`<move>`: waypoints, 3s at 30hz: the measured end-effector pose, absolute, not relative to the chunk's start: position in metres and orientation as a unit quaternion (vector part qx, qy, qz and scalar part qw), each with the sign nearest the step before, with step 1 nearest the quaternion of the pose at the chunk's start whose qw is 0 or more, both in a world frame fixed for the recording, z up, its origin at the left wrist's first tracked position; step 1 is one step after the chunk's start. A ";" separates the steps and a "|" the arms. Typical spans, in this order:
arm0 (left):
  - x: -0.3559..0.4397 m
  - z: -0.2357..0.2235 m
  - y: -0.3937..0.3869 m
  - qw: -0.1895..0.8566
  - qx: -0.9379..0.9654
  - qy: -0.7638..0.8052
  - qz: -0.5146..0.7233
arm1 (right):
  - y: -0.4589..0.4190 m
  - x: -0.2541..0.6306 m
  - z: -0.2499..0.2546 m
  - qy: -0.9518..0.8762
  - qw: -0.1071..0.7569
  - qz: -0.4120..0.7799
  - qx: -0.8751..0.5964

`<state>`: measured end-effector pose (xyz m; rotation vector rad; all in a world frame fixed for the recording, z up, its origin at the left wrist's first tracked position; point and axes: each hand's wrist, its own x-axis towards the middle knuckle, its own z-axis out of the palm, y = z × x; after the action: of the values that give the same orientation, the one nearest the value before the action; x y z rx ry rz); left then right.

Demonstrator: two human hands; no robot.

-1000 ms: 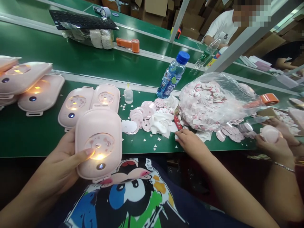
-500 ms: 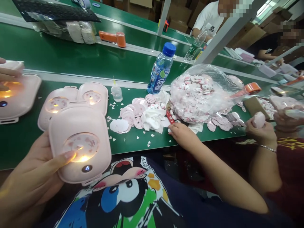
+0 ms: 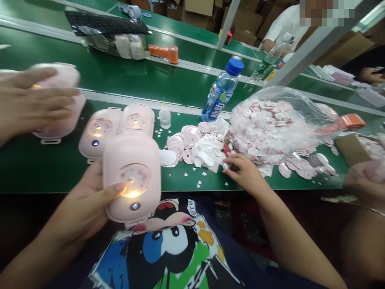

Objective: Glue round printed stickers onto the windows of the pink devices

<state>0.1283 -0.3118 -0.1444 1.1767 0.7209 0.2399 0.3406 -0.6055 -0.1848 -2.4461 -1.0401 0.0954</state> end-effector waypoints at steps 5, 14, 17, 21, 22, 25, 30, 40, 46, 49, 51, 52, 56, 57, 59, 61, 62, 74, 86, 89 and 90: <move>0.137 -0.143 -0.331 0.832 0.466 0.288 0.090 | -0.552 0.284 -0.144 -0.421 0.357 -0.007 -0.833; 0.138 -0.138 -0.345 0.881 0.422 0.206 0.049 | -0.485 0.240 -0.126 -0.545 0.349 -0.054 -0.760; 0.137 -0.136 -0.344 0.907 0.373 0.182 0.066 | -0.488 0.238 -0.128 -0.553 0.345 -0.085 -0.753; 0.135 -0.139 -0.343 0.924 0.341 0.161 0.060 | -0.491 0.233 -0.128 -0.548 0.352 -0.103 -0.752; 0.135 -0.140 -0.343 0.925 0.340 0.160 0.059 | -0.491 0.231 -0.128 -0.543 0.352 -0.103 -0.755; 0.133 -0.143 -0.343 0.926 0.338 0.157 0.057 | -0.491 0.230 -0.128 -0.537 0.353 -0.091 -0.761; 0.133 -0.141 -0.342 0.931 0.336 0.132 0.055 | -0.492 0.232 -0.129 -0.502 0.402 -0.070 -0.762; 0.131 -0.138 -0.345 0.893 0.412 0.159 0.090 | -0.490 0.226 -0.158 -0.306 0.616 0.313 -0.655; 0.131 -0.137 -0.346 0.887 0.420 0.173 0.086 | -0.487 0.223 -0.157 -0.298 0.620 0.295 -0.664; 0.132 -0.138 -0.347 0.888 0.418 0.173 0.084 | -0.488 0.221 -0.156 -0.296 0.625 0.290 -0.661; 0.132 -0.138 -0.347 0.885 0.423 0.174 0.088 | -0.489 0.219 -0.155 -0.302 0.607 0.278 -0.681; 0.132 -0.139 -0.348 0.882 0.429 0.177 0.088 | -0.489 0.218 -0.155 -0.305 0.598 0.272 -0.690; 0.132 -0.142 -0.349 0.868 0.448 0.201 0.080 | -0.491 0.216 -0.154 -0.303 0.604 0.287 -0.679; 0.132 -0.142 -0.349 0.866 0.449 0.204 0.085 | -0.491 0.216 -0.154 -0.298 0.614 0.295 -0.669; 0.132 -0.142 -0.349 0.864 0.449 0.203 0.099 | -0.491 0.216 -0.153 -0.287 0.630 0.307 -0.653; 0.132 -0.142 -0.350 0.864 0.450 0.199 0.104 | -0.491 0.216 -0.151 -0.279 0.636 0.311 -0.649; 0.132 -0.142 -0.350 0.864 0.451 0.199 0.102 | -0.491 0.216 -0.151 -0.277 0.634 0.311 -0.652; 0.128 -0.148 -0.347 0.864 0.467 0.156 0.103 | -0.494 0.212 -0.157 -0.287 0.619 0.300 -0.666; 0.128 -0.144 -0.353 0.831 0.507 0.186 0.132 | -0.494 0.205 -0.159 -0.303 0.615 0.271 -0.676; 0.128 -0.145 -0.354 0.831 0.509 0.171 0.147 | -0.495 0.205 -0.158 -0.314 0.614 0.273 -0.670; 0.128 -0.146 -0.354 0.831 0.509 0.169 0.150 | -0.495 0.205 -0.157 -0.316 0.618 0.273 -0.666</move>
<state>0.1281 -0.3541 -0.1457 1.0793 0.3593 0.3177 0.2049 -0.4947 -0.1571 -1.5338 -0.7274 0.6285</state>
